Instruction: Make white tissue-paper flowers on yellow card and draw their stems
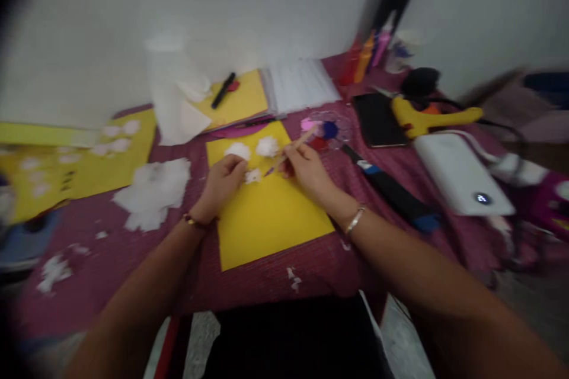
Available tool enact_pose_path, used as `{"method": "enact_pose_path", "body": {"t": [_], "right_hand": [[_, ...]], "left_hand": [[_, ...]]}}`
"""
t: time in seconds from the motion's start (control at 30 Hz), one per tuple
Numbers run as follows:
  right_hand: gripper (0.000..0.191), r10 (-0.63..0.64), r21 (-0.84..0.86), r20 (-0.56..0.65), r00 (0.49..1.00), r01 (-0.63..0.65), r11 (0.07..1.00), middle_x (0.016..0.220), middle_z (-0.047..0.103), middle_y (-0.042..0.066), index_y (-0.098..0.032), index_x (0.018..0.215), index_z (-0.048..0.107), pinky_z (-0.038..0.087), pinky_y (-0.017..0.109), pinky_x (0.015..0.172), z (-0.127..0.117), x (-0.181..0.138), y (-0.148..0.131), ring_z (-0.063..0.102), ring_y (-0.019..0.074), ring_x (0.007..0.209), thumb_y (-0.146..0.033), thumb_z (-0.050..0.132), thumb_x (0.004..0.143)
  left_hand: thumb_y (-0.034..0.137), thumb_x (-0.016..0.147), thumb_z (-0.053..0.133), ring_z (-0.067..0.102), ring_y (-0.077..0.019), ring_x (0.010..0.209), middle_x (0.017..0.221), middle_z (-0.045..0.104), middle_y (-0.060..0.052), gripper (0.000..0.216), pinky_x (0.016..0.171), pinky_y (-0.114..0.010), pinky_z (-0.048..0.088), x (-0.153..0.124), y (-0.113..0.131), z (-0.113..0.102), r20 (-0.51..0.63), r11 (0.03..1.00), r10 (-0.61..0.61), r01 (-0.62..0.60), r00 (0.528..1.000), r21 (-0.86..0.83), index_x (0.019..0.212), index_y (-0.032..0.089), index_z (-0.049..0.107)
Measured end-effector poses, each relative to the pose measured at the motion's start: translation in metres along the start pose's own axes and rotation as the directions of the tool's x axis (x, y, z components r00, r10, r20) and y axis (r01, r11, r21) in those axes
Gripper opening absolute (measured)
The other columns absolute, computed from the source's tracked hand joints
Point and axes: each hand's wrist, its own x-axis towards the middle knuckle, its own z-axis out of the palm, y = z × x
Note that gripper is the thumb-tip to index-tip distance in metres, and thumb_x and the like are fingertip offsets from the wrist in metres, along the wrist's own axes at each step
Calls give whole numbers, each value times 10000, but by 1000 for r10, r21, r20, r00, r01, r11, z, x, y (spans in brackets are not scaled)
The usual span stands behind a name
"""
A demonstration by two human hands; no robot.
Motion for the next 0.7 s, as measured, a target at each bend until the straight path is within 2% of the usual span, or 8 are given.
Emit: {"method": "enact_pose_path", "body": {"t": [0.07,0.13,0.27,0.33,0.43,0.5,0.6,0.7], "right_hand": [[195,11,5,6,1000,-11,1000,563,583,-30,-194,746,545,417,201,447,1,0,2,528,82,466,-352,618,834],[182,19,-12,27,999,-19,1000,565,597,-20,-191,749,580,425,206,454,1,0,3,535,85,468,-347,632,826],[194,15,-31,66,998,-13,999,565,604,-6,-193,743,611,430,209,457,1,-3,3,542,89,479,-363,628,835],[195,10,-33,64,998,-8,999,563,602,-4,-195,739,611,430,208,452,2,-4,3,537,87,474,-361,626,840],[195,9,-39,57,998,-7,999,558,601,-4,-194,732,615,436,206,444,3,-3,4,533,85,464,-359,632,836],[201,4,-40,62,998,-2,999,560,602,-4,-194,731,619,439,206,436,3,-2,4,535,87,464,-369,636,829],[211,-3,-49,58,998,6,999,560,603,-3,-192,733,617,441,206,429,3,-2,4,535,86,459,-383,645,820],[215,-13,-64,66,998,18,998,568,600,-1,-190,744,611,445,211,435,2,-2,4,534,84,457,-386,640,825]], "left_hand": [[282,907,419,549,-121,602,695,613,4,214,584,-242,427,-8,2,-6,-7,1000,-13,13,1000,14,884,167,599],[286,924,429,604,-139,714,838,660,-36,223,654,-257,466,-22,2,-19,29,999,35,-37,999,39,1016,164,591],[232,919,467,586,-208,997,1099,627,-105,259,848,-336,473,-69,-5,-57,179,910,183,-235,967,342,1155,167,554],[216,930,454,570,-218,992,1061,633,-91,214,881,-356,457,-91,-17,-79,201,813,197,-274,960,513,1093,178,588],[216,931,441,545,-261,895,925,632,-101,209,809,-395,444,-108,-39,-107,114,590,186,-204,976,781,1019,164,623],[236,933,441,534,-265,844,855,619,-97,212,776,-394,432,-111,-52,-118,63,502,180,-147,982,853,974,169,638],[244,939,430,533,-257,815,819,608,-91,232,758,-381,425,-108,-62,-123,42,479,185,-128,982,868,979,176,648],[247,934,434,532,-247,792,775,600,-75,233,744,-375,423,-104,-64,-121,49,541,187,-144,981,829,928,197,662]]}}
